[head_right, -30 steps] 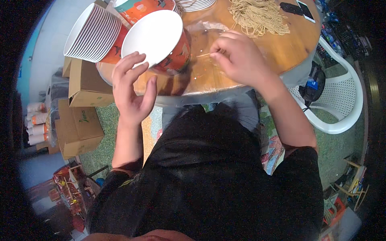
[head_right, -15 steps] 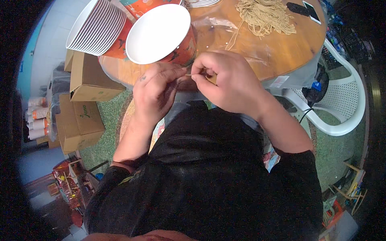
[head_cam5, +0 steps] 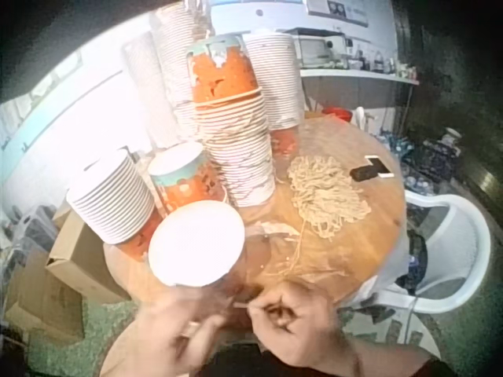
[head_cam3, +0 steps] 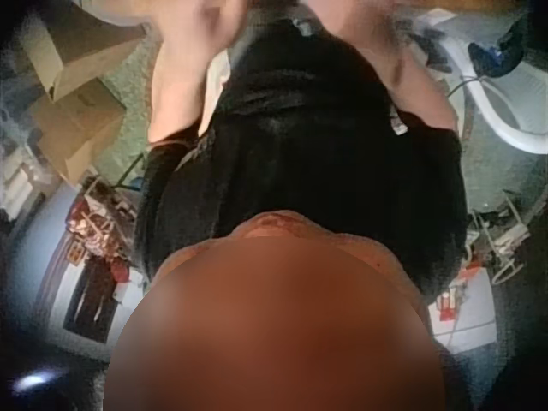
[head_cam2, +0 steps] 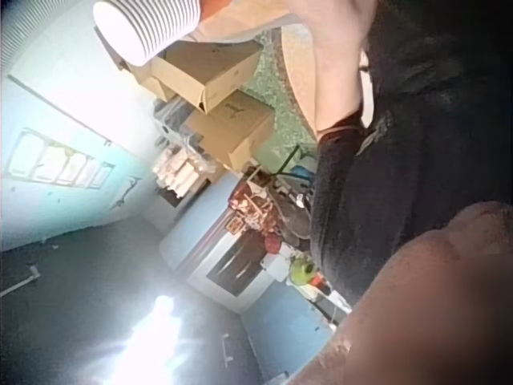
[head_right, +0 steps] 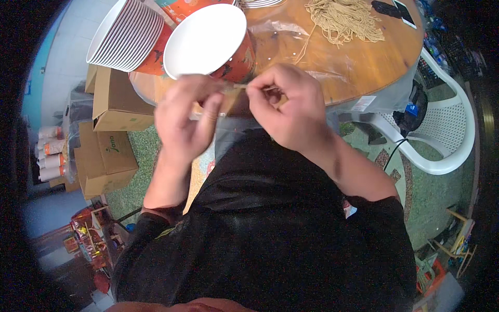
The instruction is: Attaching thin strings or handles to disposable paper bowls.
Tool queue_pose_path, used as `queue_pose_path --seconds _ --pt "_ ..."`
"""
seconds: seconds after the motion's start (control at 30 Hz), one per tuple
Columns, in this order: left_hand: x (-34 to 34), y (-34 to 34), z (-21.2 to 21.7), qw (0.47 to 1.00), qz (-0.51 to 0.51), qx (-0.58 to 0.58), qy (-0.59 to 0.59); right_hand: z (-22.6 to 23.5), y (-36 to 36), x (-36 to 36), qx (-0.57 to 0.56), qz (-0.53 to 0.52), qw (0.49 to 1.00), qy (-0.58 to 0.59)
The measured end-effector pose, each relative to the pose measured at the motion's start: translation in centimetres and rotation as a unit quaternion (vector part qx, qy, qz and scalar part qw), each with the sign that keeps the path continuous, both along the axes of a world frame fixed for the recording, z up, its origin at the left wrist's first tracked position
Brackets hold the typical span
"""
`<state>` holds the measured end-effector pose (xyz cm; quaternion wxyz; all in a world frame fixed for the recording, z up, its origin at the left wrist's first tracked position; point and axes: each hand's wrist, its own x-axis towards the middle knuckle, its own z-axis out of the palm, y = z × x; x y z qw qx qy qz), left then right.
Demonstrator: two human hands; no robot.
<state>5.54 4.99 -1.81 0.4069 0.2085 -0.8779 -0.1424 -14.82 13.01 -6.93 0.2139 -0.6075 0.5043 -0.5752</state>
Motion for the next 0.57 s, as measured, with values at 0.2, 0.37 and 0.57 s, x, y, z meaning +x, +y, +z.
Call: queue_pose_path --seconds 0.2,0.37,0.57 --pt "-0.7 -5.6 3.7 0.987 -0.009 0.136 -0.082 -3.5 -3.4 2.6 0.039 -0.073 0.954 -0.289" --pt "-1.0 -8.9 3.9 0.928 -0.056 0.296 -0.219 -3.6 -4.3 3.7 0.006 -0.08 0.955 -0.286" --pt "-1.1 -8.8 3.6 0.893 -0.077 0.374 -0.24 -3.7 -4.4 3.8 0.012 -0.086 0.958 -0.275"
